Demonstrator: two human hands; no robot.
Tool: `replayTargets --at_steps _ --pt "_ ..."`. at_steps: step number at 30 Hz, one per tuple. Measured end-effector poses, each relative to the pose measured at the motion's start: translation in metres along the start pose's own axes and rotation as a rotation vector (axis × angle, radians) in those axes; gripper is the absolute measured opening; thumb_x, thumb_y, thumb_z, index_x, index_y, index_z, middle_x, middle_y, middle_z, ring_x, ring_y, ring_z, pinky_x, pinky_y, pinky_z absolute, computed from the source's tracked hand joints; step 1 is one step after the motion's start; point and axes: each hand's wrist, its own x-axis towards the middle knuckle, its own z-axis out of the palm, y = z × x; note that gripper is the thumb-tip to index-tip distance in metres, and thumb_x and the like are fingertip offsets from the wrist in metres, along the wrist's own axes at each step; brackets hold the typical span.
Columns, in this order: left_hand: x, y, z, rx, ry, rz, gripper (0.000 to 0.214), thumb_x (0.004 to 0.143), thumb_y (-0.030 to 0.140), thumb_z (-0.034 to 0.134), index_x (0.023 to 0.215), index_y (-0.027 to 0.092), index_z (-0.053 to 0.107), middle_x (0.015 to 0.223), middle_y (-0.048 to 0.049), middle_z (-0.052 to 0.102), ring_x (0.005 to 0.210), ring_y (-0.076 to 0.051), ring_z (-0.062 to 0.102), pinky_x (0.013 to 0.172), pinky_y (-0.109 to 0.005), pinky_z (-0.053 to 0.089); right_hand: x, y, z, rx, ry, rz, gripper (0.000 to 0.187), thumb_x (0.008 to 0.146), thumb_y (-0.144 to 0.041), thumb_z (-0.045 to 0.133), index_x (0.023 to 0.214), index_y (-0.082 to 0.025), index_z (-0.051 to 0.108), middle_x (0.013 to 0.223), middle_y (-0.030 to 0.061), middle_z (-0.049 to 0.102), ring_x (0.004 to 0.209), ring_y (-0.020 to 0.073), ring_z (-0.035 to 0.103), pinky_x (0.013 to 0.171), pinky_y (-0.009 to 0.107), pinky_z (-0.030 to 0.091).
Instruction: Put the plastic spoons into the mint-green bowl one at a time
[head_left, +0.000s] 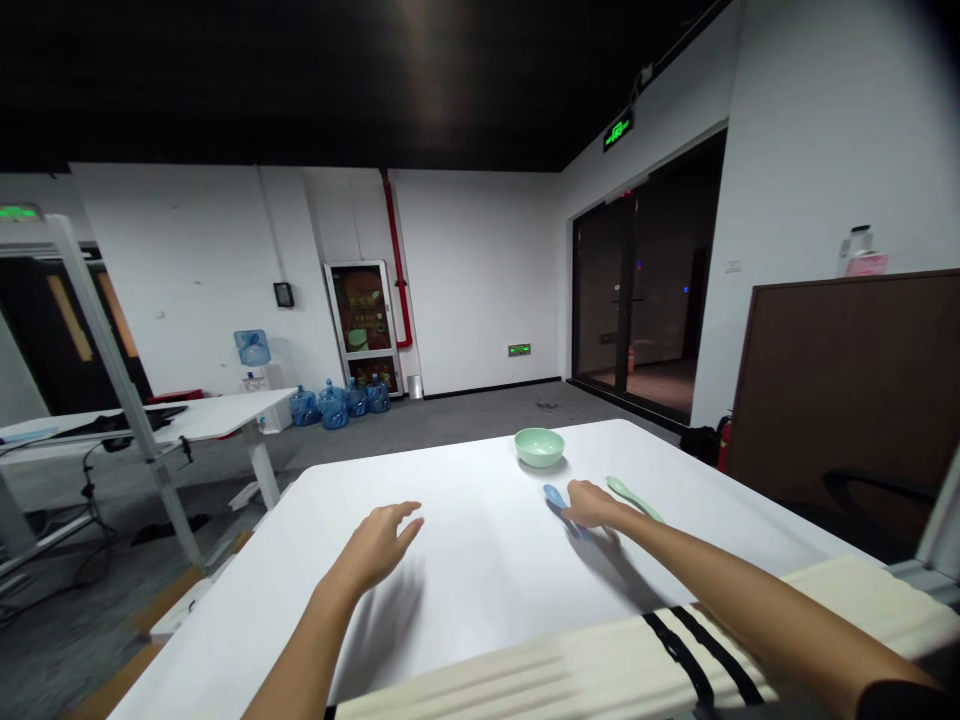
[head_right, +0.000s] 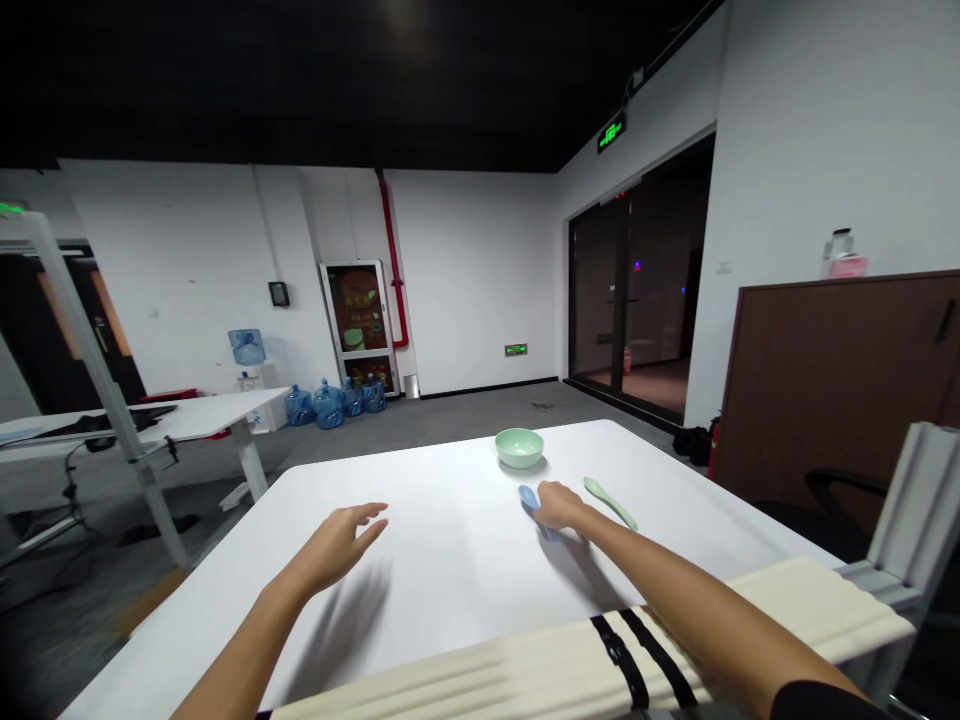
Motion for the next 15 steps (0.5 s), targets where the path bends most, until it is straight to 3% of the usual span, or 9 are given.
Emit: replayTargets --at_steps 5,10,15 --pt "-0.001 0.001 -0.001 -0.001 -0.003 -0.008 0.054 0.091 0.055 0.037 0.126 0.021 0.061 0.126 -0.0096 0.066 0.116 -0.027 0.06 0.094 -0.037 0.047 0.007 -0.025 -0.006 0.058 -0.131 -0.073 0.022 0.07 -0.026 0.06 0.054 -0.012 0.062 0.064 0.0092 0.069 0.049 0.0136 0.057 0.048 0.023 0.043" --pt "-0.001 0.001 -0.002 -0.005 -0.003 -0.008 0.055 0.091 0.055 0.037 0.127 0.021 0.06 0.127 -0.0092 0.065 0.116 -0.027 0.06 0.095 -0.038 0.046 0.012 -0.05 -0.004 0.079 -0.147 -0.068 0.018 0.067 -0.025 0.064 0.058 -0.01 0.063 0.062 0.0091 0.068 0.048 0.0119 0.056 0.049 0.022 0.046" --pt "-0.002 0.001 -0.003 0.005 0.003 -0.016 0.055 0.091 0.056 0.037 0.127 0.021 0.061 0.128 -0.0087 0.065 0.117 -0.028 0.06 0.096 -0.038 0.046 0.017 -0.062 0.013 0.091 -0.185 -0.047 0.013 0.067 -0.023 0.066 0.065 -0.01 0.064 0.06 0.0078 0.068 0.051 0.0143 0.059 0.052 0.024 0.049"
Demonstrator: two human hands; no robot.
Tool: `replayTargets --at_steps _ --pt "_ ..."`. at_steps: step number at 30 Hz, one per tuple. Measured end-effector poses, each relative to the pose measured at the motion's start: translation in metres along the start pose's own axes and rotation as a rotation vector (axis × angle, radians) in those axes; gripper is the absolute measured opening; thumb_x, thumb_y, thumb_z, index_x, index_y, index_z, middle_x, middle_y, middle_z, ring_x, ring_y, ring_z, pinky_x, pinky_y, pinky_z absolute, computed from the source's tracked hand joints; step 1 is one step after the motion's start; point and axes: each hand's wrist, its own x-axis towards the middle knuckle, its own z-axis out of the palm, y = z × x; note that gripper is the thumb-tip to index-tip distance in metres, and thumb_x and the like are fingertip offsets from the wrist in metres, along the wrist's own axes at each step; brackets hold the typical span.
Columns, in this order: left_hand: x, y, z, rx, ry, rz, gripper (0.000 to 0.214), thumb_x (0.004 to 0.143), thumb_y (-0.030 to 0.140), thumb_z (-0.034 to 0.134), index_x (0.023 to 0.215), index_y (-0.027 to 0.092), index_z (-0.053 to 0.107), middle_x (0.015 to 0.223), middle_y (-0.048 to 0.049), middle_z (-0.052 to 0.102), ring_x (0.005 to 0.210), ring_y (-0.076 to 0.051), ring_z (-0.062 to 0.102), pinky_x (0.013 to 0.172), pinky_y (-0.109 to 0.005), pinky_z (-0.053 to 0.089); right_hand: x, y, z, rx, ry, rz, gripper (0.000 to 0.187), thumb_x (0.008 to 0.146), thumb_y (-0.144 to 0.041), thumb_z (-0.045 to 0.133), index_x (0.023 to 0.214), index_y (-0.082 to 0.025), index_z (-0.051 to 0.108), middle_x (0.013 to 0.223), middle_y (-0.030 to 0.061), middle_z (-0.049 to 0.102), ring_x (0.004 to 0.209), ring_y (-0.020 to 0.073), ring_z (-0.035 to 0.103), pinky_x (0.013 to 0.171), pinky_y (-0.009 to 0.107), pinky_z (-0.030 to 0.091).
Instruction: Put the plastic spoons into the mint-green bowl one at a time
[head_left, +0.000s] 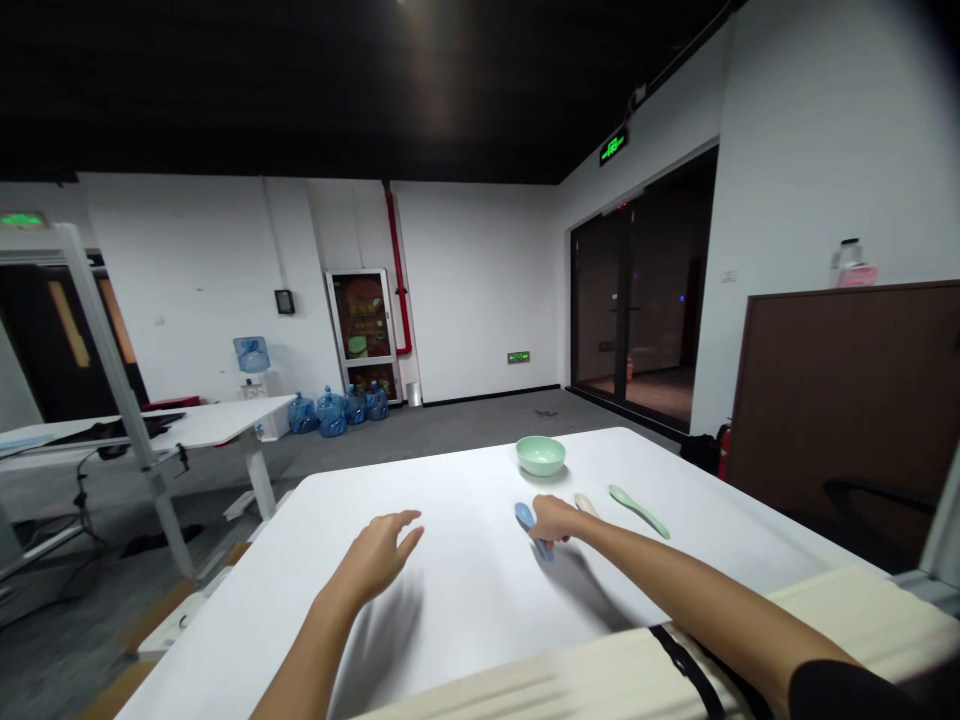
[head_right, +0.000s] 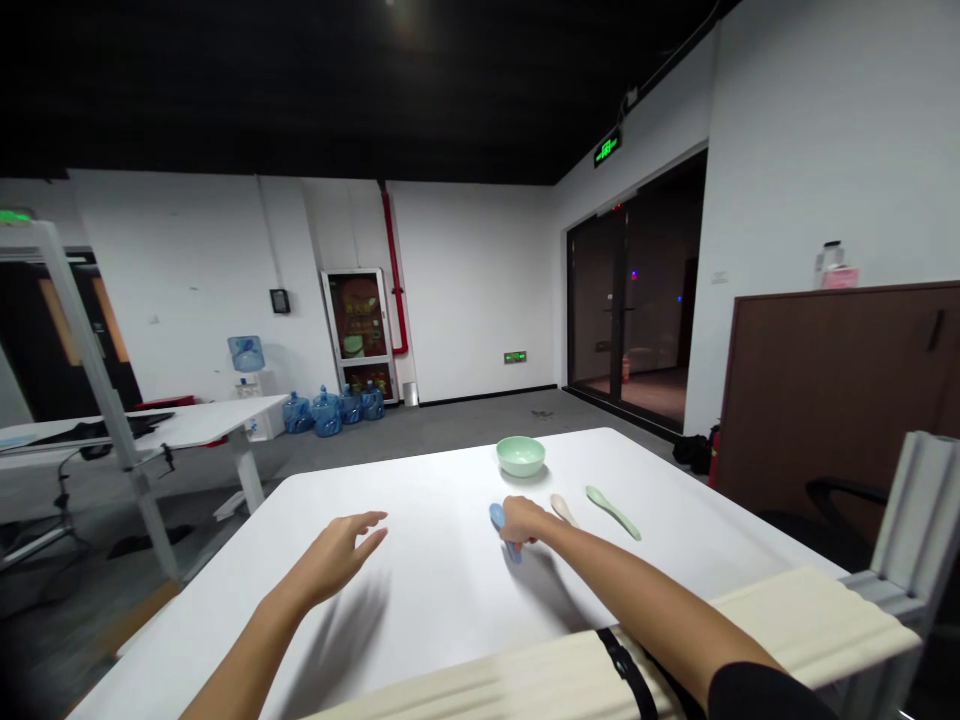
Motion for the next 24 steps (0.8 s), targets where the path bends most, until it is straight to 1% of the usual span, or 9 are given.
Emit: replayTargets --at_steps 3,6,11,16,20,24 --pt "-0.001 0.001 -0.001 0.002 -0.003 -0.001 0.055 0.091 0.055 0.037 0.127 0.021 0.06 0.129 -0.0091 0.064 0.117 -0.028 0.06 0.095 -0.038 0.046 0.006 0.002 0.009 -0.017 -0.005 0.003 0.014 0.068 -0.025 0.068 0.065 -0.012 0.063 0.057 0.0063 0.066 0.054 0.0164 0.06 0.054 0.026 0.049" --pt "-0.001 0.0 -0.002 0.0 -0.004 0.004 0.055 0.091 0.055 0.037 0.127 0.021 0.061 0.129 -0.0089 0.064 0.118 -0.028 0.059 0.095 -0.038 0.046 0.009 0.005 0.014 -0.008 -0.019 0.004 0.016 0.068 -0.028 0.071 0.065 -0.015 0.062 0.057 0.007 0.067 0.058 0.0187 0.061 0.056 0.027 0.049" --pt "0.0 -0.001 0.0 -0.009 -0.004 0.005 0.055 0.091 0.056 0.037 0.127 0.021 0.06 0.128 -0.009 0.065 0.117 -0.028 0.06 0.095 -0.038 0.046 0.009 0.008 0.015 0.012 -0.028 -0.004 0.017 0.069 -0.03 0.071 0.064 -0.016 0.061 0.066 0.0083 0.069 0.062 0.0206 0.062 0.058 0.031 0.05" --pt "0.001 -0.001 0.001 -0.002 -0.003 -0.003 0.055 0.09 0.055 0.038 0.127 0.021 0.061 0.129 -0.0096 0.064 0.116 -0.028 0.06 0.097 -0.039 0.045 0.006 0.008 0.015 0.022 -0.009 -0.019 0.025 0.071 -0.035 0.071 0.06 -0.017 0.059 0.064 0.0076 0.068 0.059 0.02 0.062 0.058 0.031 0.049" --pt "0.001 -0.003 0.002 -0.001 -0.009 0.0 0.056 0.09 0.056 0.037 0.127 0.021 0.06 0.129 -0.0094 0.064 0.115 -0.028 0.061 0.096 -0.039 0.046 -0.002 0.004 0.006 -0.01 0.045 -0.024 0.029 0.073 -0.04 0.068 0.059 -0.015 0.061 0.062 0.008 0.068 0.056 0.0182 0.061 0.057 0.029 0.049" --pt "0.001 -0.004 0.002 -0.002 -0.012 0.001 0.056 0.091 0.056 0.036 0.128 0.021 0.06 0.128 -0.0092 0.064 0.114 -0.027 0.061 0.095 -0.038 0.046 -0.016 0.001 -0.016 -0.023 0.15 -0.019 0.042 0.081 -0.049 0.055 0.063 -0.012 0.065 0.064 0.0103 0.068 0.057 0.0169 0.061 0.057 0.026 0.047"
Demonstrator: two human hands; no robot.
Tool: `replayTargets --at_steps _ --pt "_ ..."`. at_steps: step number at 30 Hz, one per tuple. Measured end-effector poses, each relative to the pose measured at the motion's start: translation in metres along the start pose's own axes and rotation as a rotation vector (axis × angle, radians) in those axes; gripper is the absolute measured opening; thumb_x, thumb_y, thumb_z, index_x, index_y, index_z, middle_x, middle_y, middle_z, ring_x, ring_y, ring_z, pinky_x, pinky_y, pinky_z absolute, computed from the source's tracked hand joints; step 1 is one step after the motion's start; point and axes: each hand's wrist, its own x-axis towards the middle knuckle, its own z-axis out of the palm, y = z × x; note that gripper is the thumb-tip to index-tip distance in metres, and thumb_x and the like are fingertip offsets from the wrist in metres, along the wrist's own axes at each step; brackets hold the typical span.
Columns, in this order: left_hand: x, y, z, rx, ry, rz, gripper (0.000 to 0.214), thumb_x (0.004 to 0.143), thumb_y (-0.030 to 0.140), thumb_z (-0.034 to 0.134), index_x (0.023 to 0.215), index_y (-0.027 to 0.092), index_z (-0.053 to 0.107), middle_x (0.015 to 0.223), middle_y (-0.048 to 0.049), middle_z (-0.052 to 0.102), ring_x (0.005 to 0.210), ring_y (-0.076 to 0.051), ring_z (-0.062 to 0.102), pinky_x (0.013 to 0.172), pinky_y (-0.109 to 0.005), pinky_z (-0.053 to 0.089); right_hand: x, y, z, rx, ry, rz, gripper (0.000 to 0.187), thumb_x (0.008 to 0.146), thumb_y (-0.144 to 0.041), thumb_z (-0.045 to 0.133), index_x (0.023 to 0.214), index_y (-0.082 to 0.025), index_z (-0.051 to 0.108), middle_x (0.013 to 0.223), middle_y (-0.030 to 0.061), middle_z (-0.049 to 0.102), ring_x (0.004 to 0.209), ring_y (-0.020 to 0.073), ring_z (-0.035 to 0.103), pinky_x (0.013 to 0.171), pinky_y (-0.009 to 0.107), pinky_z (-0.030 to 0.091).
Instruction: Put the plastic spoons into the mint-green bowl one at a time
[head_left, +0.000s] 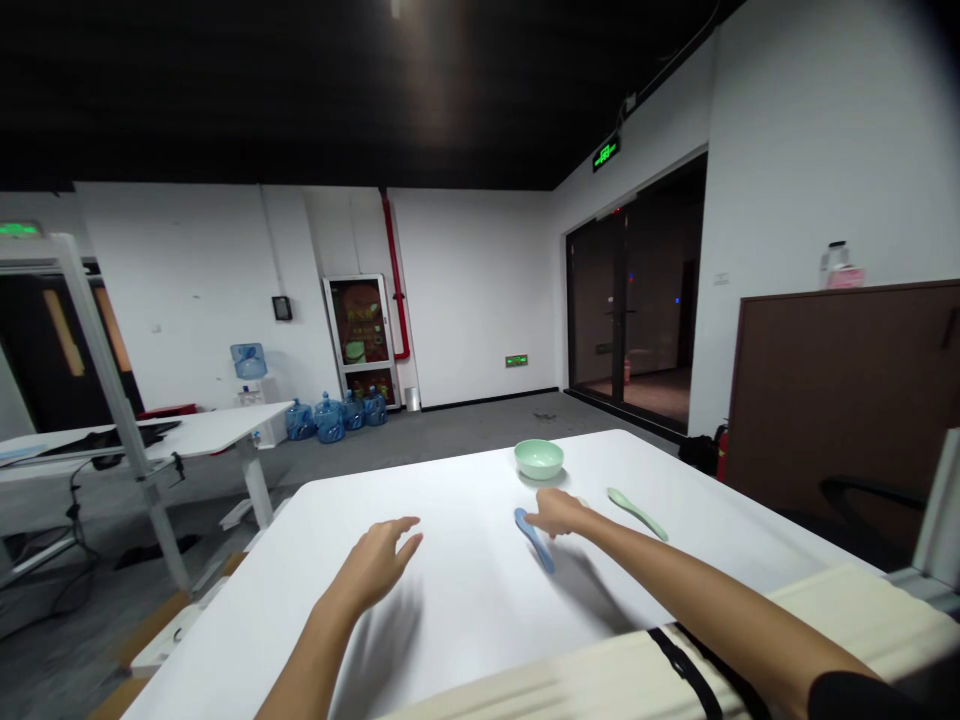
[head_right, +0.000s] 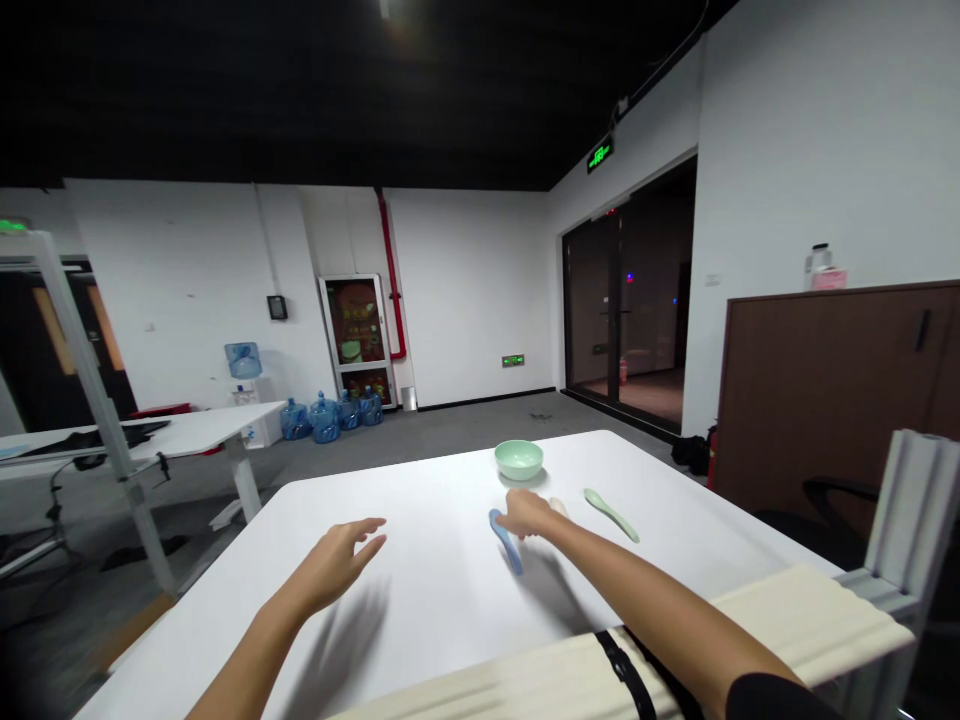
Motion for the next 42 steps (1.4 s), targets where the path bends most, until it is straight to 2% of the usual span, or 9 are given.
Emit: replayTargets --at_steps 5,8,12,16,26,42 --pt "-0.001 0.004 -0.001 0.007 0.012 0.002 0.055 0.09 0.056 0.037 0.126 0.021 0.061 0.129 -0.0087 0.064 0.117 -0.028 0.06 0.095 -0.037 0.046 -0.015 0.014 -0.036 -0.053 0.298 -0.024 0.05 0.088 -0.057 0.042 0.084 -0.016 0.07 0.089 0.0128 0.072 0.083 0.0241 0.066 0.068 0.029 0.046" --pt "0.0 0.003 -0.001 0.008 0.017 0.005 0.055 0.09 0.057 0.037 0.126 0.022 0.061 0.128 -0.0085 0.065 0.117 -0.028 0.06 0.094 -0.036 0.046 -0.024 0.036 -0.047 -0.053 0.363 -0.01 0.058 0.089 -0.063 0.037 0.103 -0.017 0.069 0.104 0.0156 0.07 0.097 0.0288 0.065 0.076 0.032 0.045" --pt "0.002 0.0 0.001 0.013 0.013 0.007 0.056 0.09 0.057 0.037 0.126 0.022 0.061 0.129 -0.009 0.064 0.117 -0.028 0.06 0.094 -0.037 0.046 -0.037 0.068 -0.043 -0.049 0.397 -0.042 0.069 0.089 -0.066 0.034 0.132 -0.017 0.055 0.127 0.0165 0.062 0.116 0.0311 0.057 0.088 0.036 0.043" --pt "0.003 -0.003 0.003 0.011 0.007 0.003 0.055 0.091 0.056 0.036 0.126 0.022 0.061 0.127 -0.0095 0.065 0.115 -0.027 0.06 0.094 -0.038 0.046 -0.047 0.09 -0.028 -0.067 0.398 -0.043 0.075 0.09 -0.065 0.032 0.144 -0.015 0.043 0.145 0.016 0.046 0.126 0.0316 0.05 0.098 0.039 0.039" --pt "0.002 -0.001 0.003 -0.02 0.002 -0.002 0.057 0.089 0.058 0.037 0.126 0.022 0.061 0.127 -0.0098 0.065 0.111 -0.027 0.062 0.093 -0.038 0.047 -0.052 0.096 -0.027 -0.021 0.324 -0.014 0.073 0.09 -0.062 0.036 0.146 -0.015 0.039 0.144 0.0158 0.048 0.125 0.032 0.049 0.099 0.04 0.039" --pt "0.001 0.003 0.0 -0.003 0.007 0.003 0.056 0.09 0.056 0.037 0.125 0.02 0.061 0.126 -0.0099 0.065 0.11 -0.027 0.064 0.093 -0.036 0.047 -0.052 0.096 -0.023 0.002 0.301 -0.018 0.073 0.089 -0.063 0.037 0.144 -0.015 0.044 0.133 0.0173 0.058 0.118 0.0325 0.055 0.09 0.037 0.042"
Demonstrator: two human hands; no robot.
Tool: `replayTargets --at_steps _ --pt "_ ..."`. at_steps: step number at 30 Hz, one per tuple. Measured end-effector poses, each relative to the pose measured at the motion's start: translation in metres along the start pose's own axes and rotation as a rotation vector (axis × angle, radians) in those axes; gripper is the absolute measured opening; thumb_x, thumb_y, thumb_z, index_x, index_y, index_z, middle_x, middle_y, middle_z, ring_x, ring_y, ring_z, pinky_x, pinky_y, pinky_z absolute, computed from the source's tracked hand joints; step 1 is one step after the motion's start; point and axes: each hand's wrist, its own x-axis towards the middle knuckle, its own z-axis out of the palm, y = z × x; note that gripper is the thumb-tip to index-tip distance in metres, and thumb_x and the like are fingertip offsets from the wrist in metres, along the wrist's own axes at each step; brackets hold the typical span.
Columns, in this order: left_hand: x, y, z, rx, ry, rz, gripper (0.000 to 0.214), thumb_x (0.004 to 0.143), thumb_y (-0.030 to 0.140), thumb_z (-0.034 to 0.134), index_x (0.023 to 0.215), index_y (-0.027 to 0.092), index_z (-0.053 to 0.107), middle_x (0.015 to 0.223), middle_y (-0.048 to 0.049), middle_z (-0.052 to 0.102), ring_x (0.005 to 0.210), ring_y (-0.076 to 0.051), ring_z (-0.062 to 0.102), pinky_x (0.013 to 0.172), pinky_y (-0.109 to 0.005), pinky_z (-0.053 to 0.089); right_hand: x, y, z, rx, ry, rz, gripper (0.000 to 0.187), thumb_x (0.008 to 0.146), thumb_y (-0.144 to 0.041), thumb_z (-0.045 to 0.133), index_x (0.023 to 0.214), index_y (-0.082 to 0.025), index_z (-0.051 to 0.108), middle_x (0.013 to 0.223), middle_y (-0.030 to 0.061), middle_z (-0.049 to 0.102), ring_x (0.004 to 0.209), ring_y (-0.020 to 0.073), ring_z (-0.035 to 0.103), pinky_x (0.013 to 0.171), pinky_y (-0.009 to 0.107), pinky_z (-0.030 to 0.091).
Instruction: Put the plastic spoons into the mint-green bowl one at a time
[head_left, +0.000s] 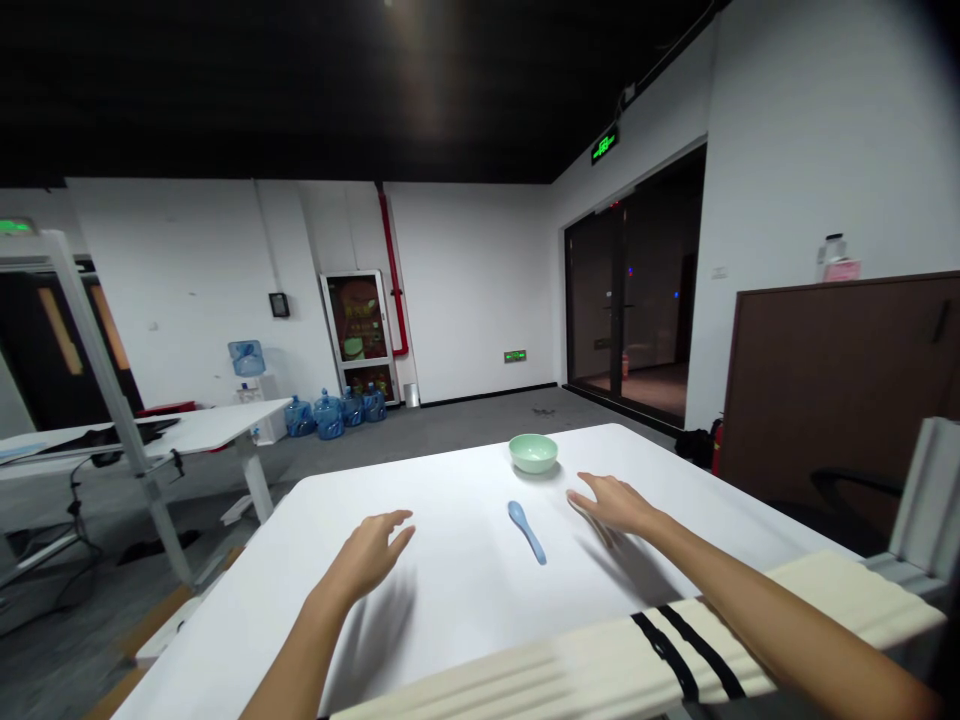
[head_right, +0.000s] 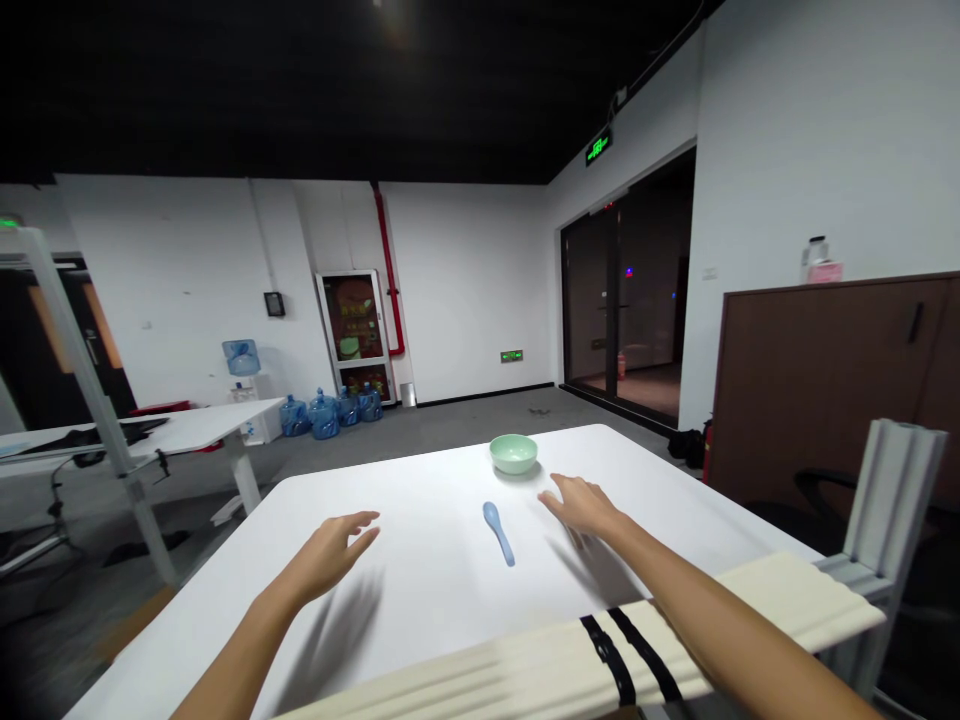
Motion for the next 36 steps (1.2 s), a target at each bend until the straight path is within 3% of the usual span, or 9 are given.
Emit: replayTargets --at_steps 7,14,18,21,24,28,33,36 --pt "-0.002 0.002 -0.001 -0.021 0.003 -0.014 0.056 0.089 0.057 0.038 0.125 0.02 0.062 0.127 -0.0104 0.065 0.11 -0.027 0.064 0.093 -0.037 0.047 0.004 0.006 0.005 0.005 0.02 -0.002 0.07 0.089 -0.063 0.038 0.14 -0.016 0.047 0.126 0.0179 0.062 0.115 0.0316 0.056 0.087 0.035 0.043" --pt "0.001 -0.002 0.0 -0.011 0.009 -0.003 0.056 0.089 0.058 0.037 0.125 0.022 0.062 0.126 -0.0094 0.066 0.112 -0.028 0.063 0.094 -0.037 0.047 0.02 0.013 0.004 -0.051 0.042 0.04 0.057 0.089 -0.055 0.045 0.125 -0.013 0.06 0.117 0.0182 0.065 0.104 0.0277 0.062 0.081 0.032 0.044" --pt "0.002 -0.004 0.002 -0.01 0.006 0.005 0.057 0.089 0.057 0.037 0.125 0.022 0.062 0.126 -0.0097 0.066 0.112 -0.028 0.063 0.094 -0.037 0.047 0.034 0.011 -0.003 -0.179 -0.044 0.051 0.045 0.086 -0.05 0.052 0.105 -0.013 0.068 0.108 0.0183 0.068 0.097 0.0289 0.065 0.074 0.033 0.046" --pt "0.003 -0.005 0.002 -0.008 0.005 0.0 0.057 0.089 0.058 0.036 0.126 0.022 0.061 0.126 -0.0097 0.066 0.111 -0.028 0.063 0.093 -0.038 0.047 0.042 0.009 -0.003 -0.221 -0.155 0.077 0.045 0.083 -0.052 0.055 0.093 -0.011 0.069 0.093 0.0176 0.07 0.079 0.0264 0.069 0.067 0.033 0.047" --pt "0.003 -0.005 0.002 -0.011 0.004 -0.01 0.056 0.089 0.057 0.036 0.125 0.022 0.062 0.127 -0.0095 0.065 0.112 -0.028 0.063 0.093 -0.037 0.047 0.044 0.009 0.003 -0.197 -0.276 0.133 0.044 0.08 -0.05 0.059 0.09 -0.009 0.068 0.081 0.0155 0.07 0.059 0.0215 0.067 0.06 0.032 0.049" --pt "0.002 -0.004 0.001 -0.012 0.01 -0.013 0.056 0.089 0.057 0.036 0.125 0.023 0.061 0.127 -0.009 0.066 0.113 -0.028 0.062 0.093 -0.037 0.047 0.041 0.011 0.018 -0.185 -0.4 0.174 0.039 0.076 -0.043 0.063 0.085 -0.006 0.068 0.075 0.0158 0.069 0.054 0.0231 0.066 0.052 0.033 0.05" --pt "0.002 -0.003 0.0 -0.007 0.008 -0.013 0.056 0.089 0.057 0.037 0.125 0.022 0.062 0.126 -0.0095 0.066 0.113 -0.027 0.062 0.094 -0.037 0.046 0.04 0.017 0.033 -0.127 -0.394 0.187 0.034 0.073 -0.028 0.065 0.096 -0.004 0.066 0.085 0.0187 0.07 0.053 0.0213 0.064 0.05 0.032 0.05" --pt "0.003 -0.004 0.002 -0.005 0.002 -0.004 0.056 0.09 0.057 0.036 0.126 0.022 0.061 0.126 -0.0097 0.065 0.113 -0.028 0.062 0.094 -0.038 0.046 0.046 0.021 0.029 -0.102 -0.382 0.166 0.03 0.072 -0.027 0.064 0.088 -0.002 0.069 0.08 0.0184 0.069 0.052 0.0198 0.062 0.05 0.031 0.048"
